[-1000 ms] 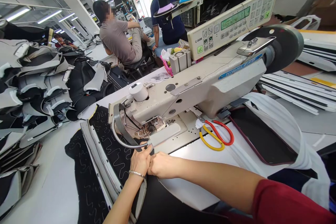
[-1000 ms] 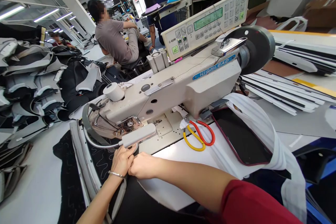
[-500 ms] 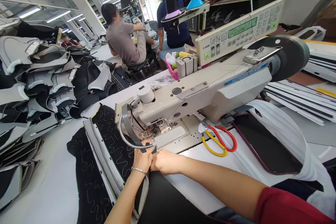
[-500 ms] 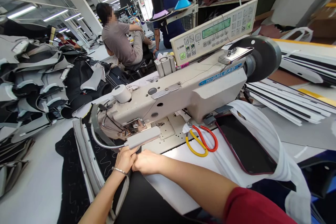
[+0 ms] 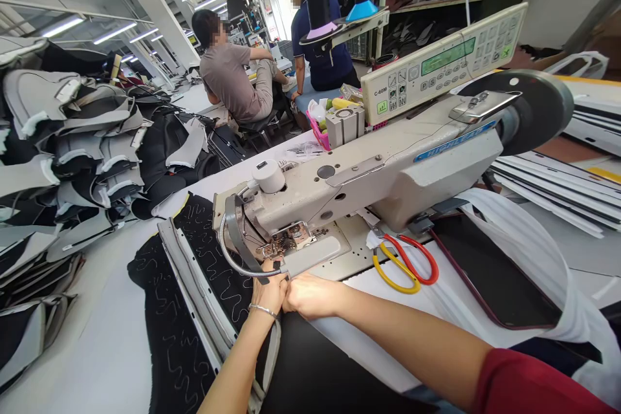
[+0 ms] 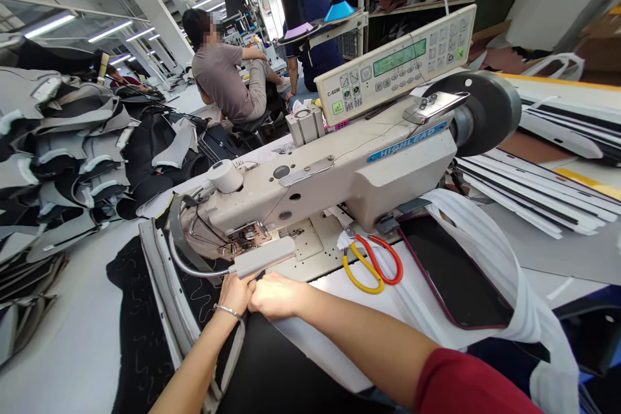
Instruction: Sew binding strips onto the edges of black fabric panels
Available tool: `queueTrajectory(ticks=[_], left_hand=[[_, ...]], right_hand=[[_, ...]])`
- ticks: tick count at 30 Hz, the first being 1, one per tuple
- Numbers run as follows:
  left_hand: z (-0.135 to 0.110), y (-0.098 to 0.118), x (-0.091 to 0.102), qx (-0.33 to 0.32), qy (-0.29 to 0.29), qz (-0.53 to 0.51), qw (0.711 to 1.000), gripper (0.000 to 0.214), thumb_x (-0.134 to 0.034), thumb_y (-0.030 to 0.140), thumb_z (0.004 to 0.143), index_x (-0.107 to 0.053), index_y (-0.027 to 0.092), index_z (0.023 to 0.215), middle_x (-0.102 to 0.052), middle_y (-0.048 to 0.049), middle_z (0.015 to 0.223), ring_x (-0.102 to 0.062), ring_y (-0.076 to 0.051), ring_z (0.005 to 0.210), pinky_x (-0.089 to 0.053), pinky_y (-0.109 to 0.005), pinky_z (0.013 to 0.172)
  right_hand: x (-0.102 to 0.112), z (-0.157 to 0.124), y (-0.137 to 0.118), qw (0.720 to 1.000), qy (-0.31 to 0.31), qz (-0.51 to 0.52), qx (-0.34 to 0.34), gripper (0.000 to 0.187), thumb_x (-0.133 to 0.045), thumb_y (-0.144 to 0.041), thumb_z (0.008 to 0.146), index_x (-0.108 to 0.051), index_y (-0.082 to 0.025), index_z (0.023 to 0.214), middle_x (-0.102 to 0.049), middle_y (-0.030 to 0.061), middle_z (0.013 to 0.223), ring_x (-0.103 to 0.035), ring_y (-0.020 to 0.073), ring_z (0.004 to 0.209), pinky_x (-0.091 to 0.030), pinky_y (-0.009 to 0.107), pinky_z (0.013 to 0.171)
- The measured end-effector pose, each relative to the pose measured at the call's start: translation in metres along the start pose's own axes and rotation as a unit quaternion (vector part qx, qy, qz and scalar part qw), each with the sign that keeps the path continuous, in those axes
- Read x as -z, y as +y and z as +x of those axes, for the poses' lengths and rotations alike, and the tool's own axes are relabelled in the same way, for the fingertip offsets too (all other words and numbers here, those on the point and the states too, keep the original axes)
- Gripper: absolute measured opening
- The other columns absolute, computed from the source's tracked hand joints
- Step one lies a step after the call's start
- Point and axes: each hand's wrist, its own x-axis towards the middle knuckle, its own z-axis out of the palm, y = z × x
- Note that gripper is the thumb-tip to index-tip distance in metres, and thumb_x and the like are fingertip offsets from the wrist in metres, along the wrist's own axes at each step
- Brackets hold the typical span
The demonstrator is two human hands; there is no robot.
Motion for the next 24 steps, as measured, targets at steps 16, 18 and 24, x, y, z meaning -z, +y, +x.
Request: queueTrajectory(ticks=[16,18,24], left_hand=[[-0.003,0.011,0.001,0.046,0.080,0.014,0.996,0.018,-0.052,0.015,0.068,-0.069,0.019,0.073,-0.066,-0.0051,0.074,-0.058,-0.020,0.075,-0.047,-0.032,0.071],[-0.006,0.014,0.005,0.037,0.096,0.037,0.994,0.017,-0.052,0.018,0.070,-0.068,0.019,0.074,-0.066,-0.0062,0.079,-0.057,-0.022,0.080,-0.046,-0.035,0.075],[-0.012,0.014,0.008,0.025,0.096,0.046,0.994,0.018,-0.051,0.018,0.072,-0.068,0.022,0.078,-0.065,-0.0060,0.079,-0.054,-0.023,0.089,-0.043,-0.037,0.082]], right_hand=[[0.010,-0.004,-0.002,1.000,-0.013,-0.026,-0.006,0.011,-0.051,-0.009,0.067,-0.055,-0.015,0.058,-0.058,0.0009,0.062,-0.043,0.0114,0.055,-0.018,0.025,0.043],[0.009,-0.005,-0.002,1.000,-0.012,-0.024,-0.005,0.010,-0.052,-0.009,0.065,-0.056,-0.015,0.059,-0.059,0.0013,0.063,-0.044,0.0119,0.056,-0.018,0.025,0.044],[0.007,-0.004,-0.004,1.000,-0.014,-0.014,-0.012,0.010,-0.052,-0.007,0.063,-0.058,-0.015,0.061,-0.060,0.0025,0.065,-0.046,0.0123,0.057,-0.018,0.024,0.043]])
